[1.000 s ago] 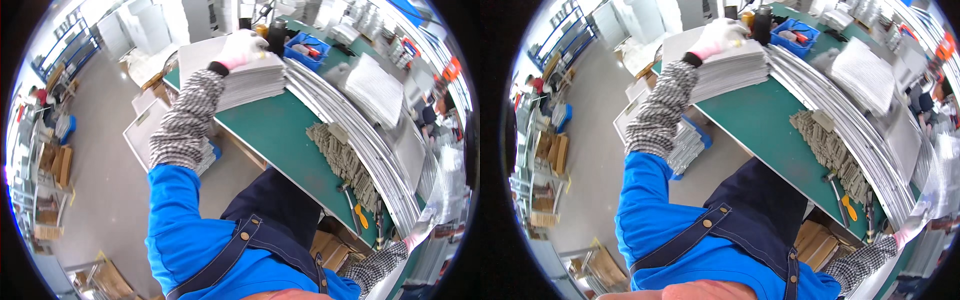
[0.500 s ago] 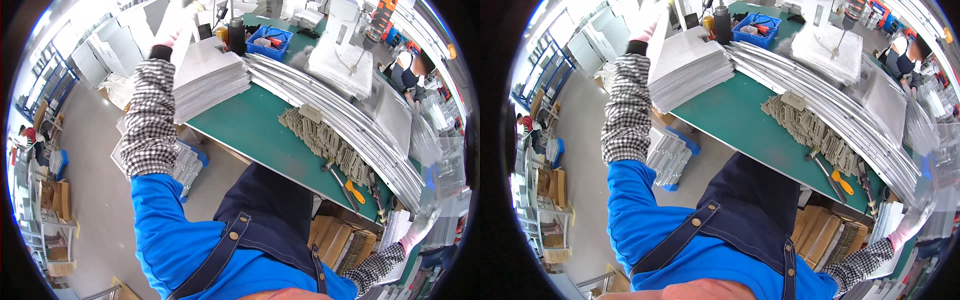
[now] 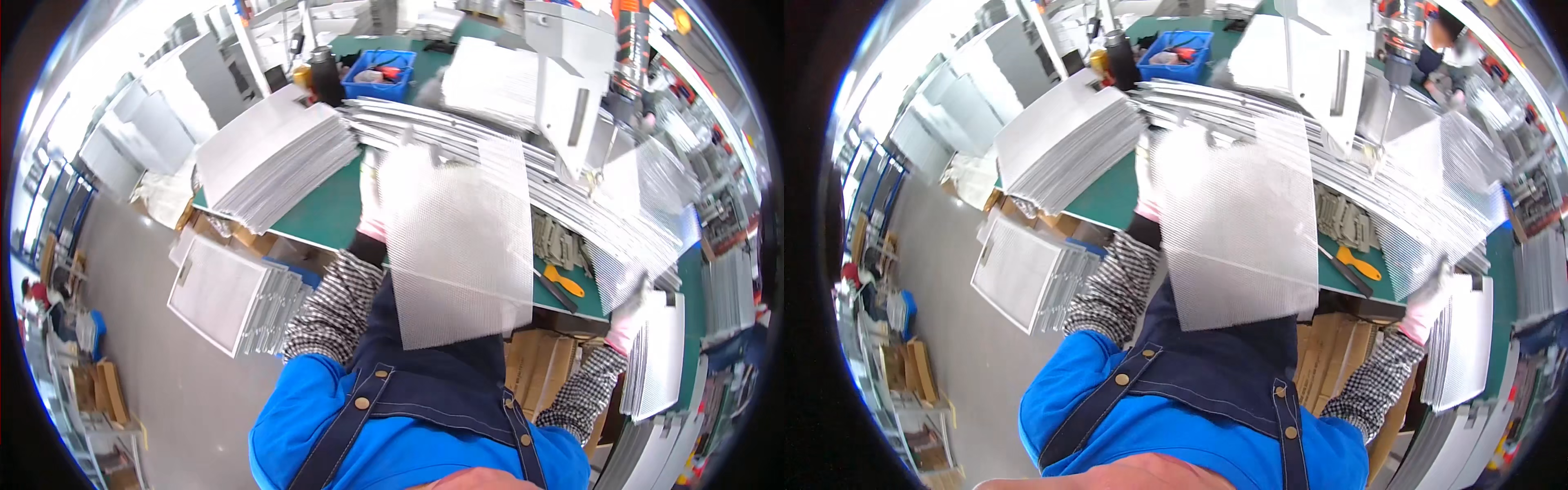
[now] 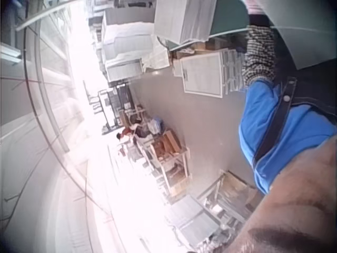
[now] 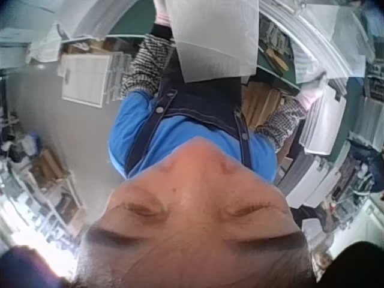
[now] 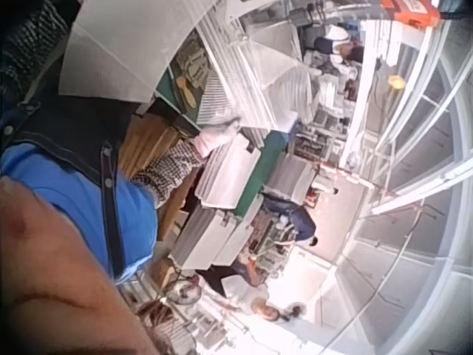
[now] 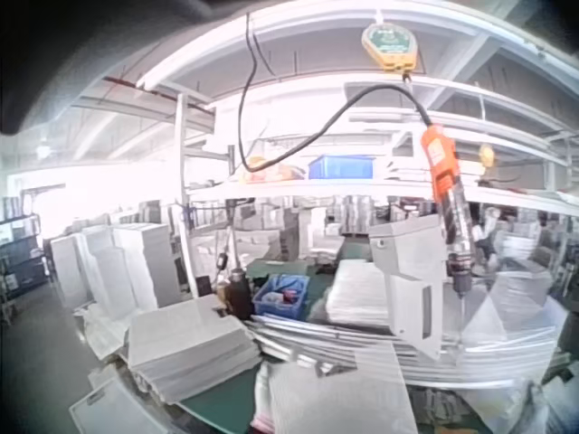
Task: The person assembles air filters by placing a mesh screen into a white frame and securing it with a hammer and small metal clips. They repeatedly pick up frames and screens, align them, and hammer the clips into place before stacking the finished units.
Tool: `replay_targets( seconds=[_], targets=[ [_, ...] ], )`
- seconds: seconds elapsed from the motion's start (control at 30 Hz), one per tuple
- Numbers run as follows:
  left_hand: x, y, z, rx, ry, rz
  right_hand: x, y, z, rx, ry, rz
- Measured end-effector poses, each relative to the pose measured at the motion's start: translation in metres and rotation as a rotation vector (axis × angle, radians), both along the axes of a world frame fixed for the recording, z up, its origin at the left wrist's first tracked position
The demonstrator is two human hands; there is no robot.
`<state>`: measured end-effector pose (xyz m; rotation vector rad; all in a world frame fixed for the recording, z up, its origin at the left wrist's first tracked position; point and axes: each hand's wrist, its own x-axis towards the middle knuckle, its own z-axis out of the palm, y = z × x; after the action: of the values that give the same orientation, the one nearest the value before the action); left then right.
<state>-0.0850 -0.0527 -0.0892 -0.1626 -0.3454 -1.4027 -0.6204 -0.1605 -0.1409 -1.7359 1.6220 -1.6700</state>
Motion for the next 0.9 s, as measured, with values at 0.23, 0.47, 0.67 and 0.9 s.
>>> replay_targets(
  seconds=[0.23, 0.47, 0.67, 0.9],
  targets=[
    [-0.035, -0.035, -0.079, 0.203, -0.239, -0.147, 0.098, 0.088, 0.013, 0.506, -0.643, 0.301],
    [0.005, -0.041, -0.108, 0.526, -0.516, 0.093, 0.184, 0.121, -0.004, 0.816, -0.521, 0.831],
    [-0.014, -0.024, -0.071, 0.268, -0.338, -0.109, 0.179, 0.115, -0.022, 0.849, -0.470, 0.822],
    [-0.014, -0.025, -0.083, 0.205, -0.423, -0.063, 0.176, 0.115, -0.028, 0.880, -0.444, 0.810]
  ],
)
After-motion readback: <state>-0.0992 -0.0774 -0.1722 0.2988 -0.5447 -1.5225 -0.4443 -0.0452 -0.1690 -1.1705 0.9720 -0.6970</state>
